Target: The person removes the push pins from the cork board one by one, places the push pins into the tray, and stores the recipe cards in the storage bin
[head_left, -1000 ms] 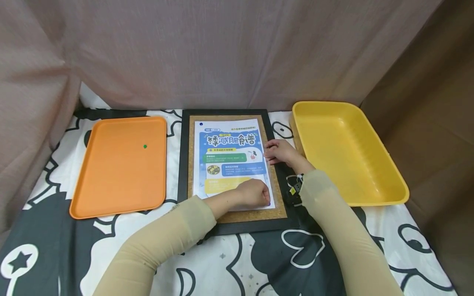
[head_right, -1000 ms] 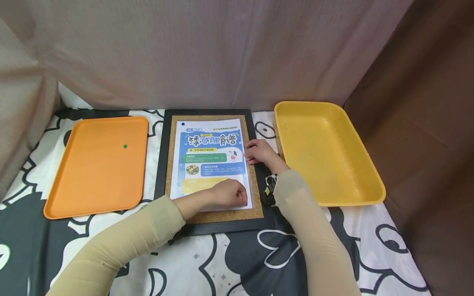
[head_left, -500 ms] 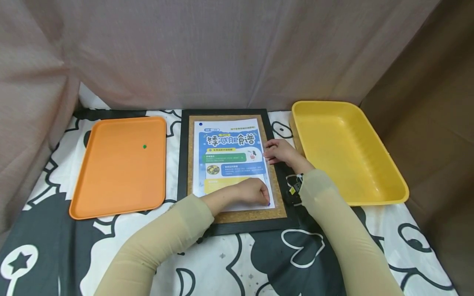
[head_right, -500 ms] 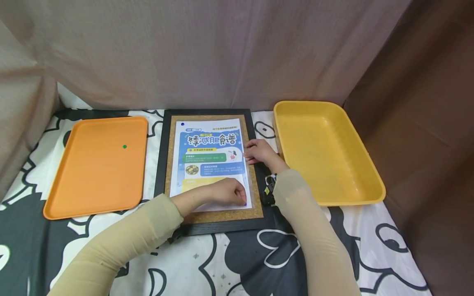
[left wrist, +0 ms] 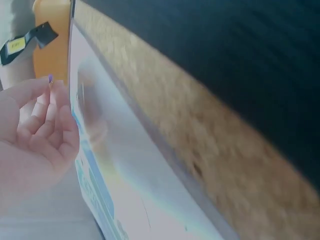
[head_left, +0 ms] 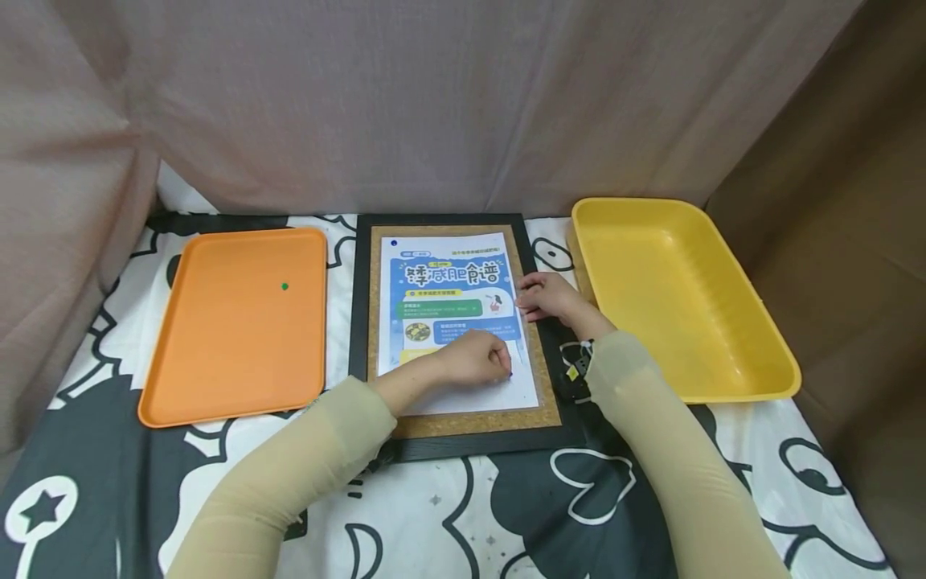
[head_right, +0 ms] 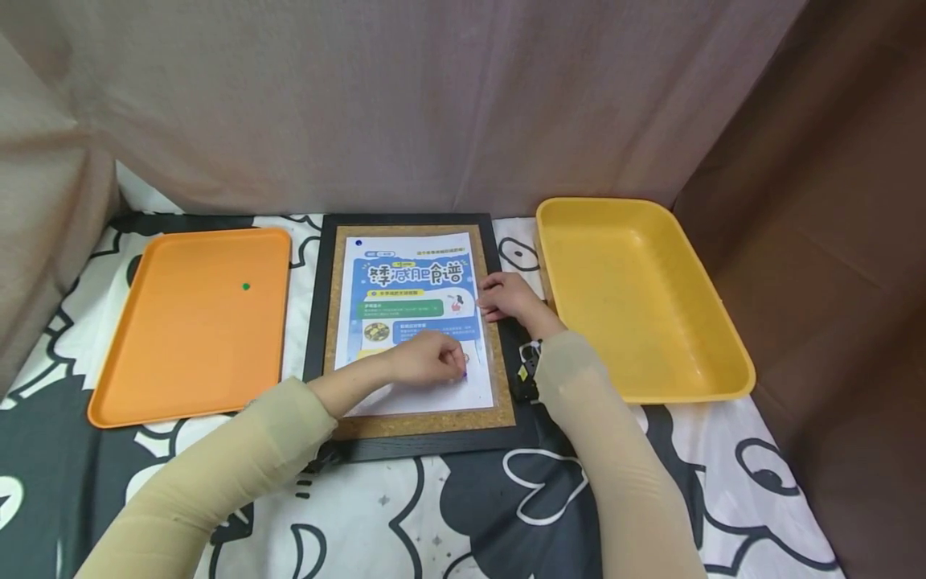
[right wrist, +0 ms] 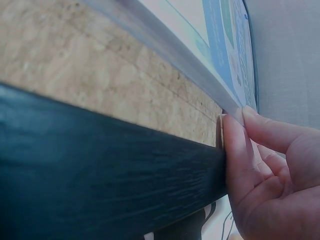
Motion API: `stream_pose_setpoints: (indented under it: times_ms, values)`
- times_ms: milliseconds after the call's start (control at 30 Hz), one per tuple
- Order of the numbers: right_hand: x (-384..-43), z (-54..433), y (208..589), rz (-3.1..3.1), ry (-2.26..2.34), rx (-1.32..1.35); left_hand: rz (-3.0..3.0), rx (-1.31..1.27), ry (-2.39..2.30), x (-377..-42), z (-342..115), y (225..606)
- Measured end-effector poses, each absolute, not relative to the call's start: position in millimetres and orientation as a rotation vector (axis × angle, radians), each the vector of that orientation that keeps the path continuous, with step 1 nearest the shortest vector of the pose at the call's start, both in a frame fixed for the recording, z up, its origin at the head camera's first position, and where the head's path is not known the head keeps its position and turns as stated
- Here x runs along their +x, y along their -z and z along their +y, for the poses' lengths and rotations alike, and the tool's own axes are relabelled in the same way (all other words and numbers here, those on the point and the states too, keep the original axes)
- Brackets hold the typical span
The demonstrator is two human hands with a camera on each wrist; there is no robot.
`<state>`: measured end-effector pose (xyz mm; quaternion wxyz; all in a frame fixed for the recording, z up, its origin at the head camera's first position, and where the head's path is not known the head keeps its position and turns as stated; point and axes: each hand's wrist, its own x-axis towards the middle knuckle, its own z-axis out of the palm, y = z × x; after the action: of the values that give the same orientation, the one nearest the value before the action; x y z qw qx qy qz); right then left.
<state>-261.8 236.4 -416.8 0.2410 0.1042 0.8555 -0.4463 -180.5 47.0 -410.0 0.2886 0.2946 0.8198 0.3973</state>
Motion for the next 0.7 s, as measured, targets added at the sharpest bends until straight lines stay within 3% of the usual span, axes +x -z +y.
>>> stream_pose_setpoints:
  times_ms: [700]
  values:
    - [-261, 236, 417, 2.352, 1.209, 0.29, 2.371, 0.592, -1.193, -198, -4, 398]
